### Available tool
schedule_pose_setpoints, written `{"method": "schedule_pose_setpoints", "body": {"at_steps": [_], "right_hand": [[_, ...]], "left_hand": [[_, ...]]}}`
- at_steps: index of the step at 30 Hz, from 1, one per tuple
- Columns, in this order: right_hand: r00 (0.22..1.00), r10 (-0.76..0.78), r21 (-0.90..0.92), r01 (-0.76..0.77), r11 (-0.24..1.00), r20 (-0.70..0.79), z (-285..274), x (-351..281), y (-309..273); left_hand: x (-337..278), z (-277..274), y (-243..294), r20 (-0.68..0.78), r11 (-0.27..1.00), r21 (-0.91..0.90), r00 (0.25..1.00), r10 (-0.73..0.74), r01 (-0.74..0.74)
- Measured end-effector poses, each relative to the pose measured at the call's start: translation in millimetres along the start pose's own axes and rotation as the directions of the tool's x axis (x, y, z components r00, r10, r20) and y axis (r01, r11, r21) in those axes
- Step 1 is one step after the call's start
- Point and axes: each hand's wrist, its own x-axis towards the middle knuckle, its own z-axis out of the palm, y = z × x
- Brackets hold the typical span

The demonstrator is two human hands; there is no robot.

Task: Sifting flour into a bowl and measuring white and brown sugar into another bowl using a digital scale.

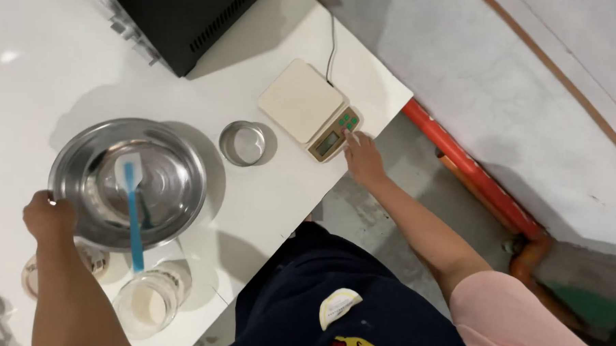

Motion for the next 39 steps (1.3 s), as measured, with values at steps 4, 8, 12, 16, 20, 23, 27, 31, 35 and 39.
{"method": "schedule_pose_setpoints", "body": {"at_steps": [4, 8, 12, 16, 20, 23, 27, 31, 35, 39], "right_hand": [[0.993, -0.053, -0.314, 0.085, 0.946, 0.109, -16.8, 17.9, -10.9], [0.966, -0.174, -0.554, 0.251, 0.794, 0.189, -5.1, 13.8, 2.1], [0.917, -0.070, -0.533, 0.289, 0.795, 0.392, -4.9, 29.3, 10.3], [0.947, -0.182, -0.533, 0.302, 0.791, 0.265, 4.2, 15.6, 19.8], [0.943, -0.181, -0.321, 0.269, 0.908, 0.280, -3.1, 27.5, 27.1], [0.917, -0.271, -0.219, 0.340, 0.915, 0.292, -31.9, 30.1, 29.5], [0.878, -0.378, 0.053, 0.380, 0.924, 0.292, -35.4, 64.4, 76.2], [0.839, -0.275, 0.581, -0.059, 0.812, 0.470, -57.9, 100.3, 104.2], [0.575, -0.221, 0.571, -0.546, 0.613, 0.788, -129.6, 109.7, 60.1], [0.437, -0.244, 0.484, -0.609, 0.628, 0.866, -152.5, 99.4, 30.1]], "left_hand": [[23.7, 3.6, -29.5, -0.045, 0.982, 0.046, 0.982, 0.184, -0.182], [16.2, -1.0, -30.3, -0.120, 0.984, 0.037, 0.977, 0.176, -0.173], [2.1, -21.7, 2.1, -0.167, 0.987, -0.020, 0.974, 0.151, -0.157], [-56.5, -59.1, 62.2, -0.120, 0.947, -0.295, 0.988, 0.099, -0.131], [-55.2, -33.8, 114.4, -0.104, 0.860, -0.419, 0.956, 0.273, -0.291], [-105.4, -16.7, 208.2, -0.022, 0.778, -0.594, 0.971, 0.239, -0.206], [-135.4, 45.5, 292.7, -0.046, 0.790, -0.560, 0.962, 0.271, -0.249], [-178.4, 108.9, 354.0, -0.125, 0.844, -0.465, 0.964, 0.236, -0.267], [-213.6, 149.3, 392.5, -0.154, 0.892, -0.413, 0.979, 0.131, -0.185], [-239.1, 201.0, 397.4, -0.315, 0.871, -0.434, 0.945, 0.091, -0.229]]}}
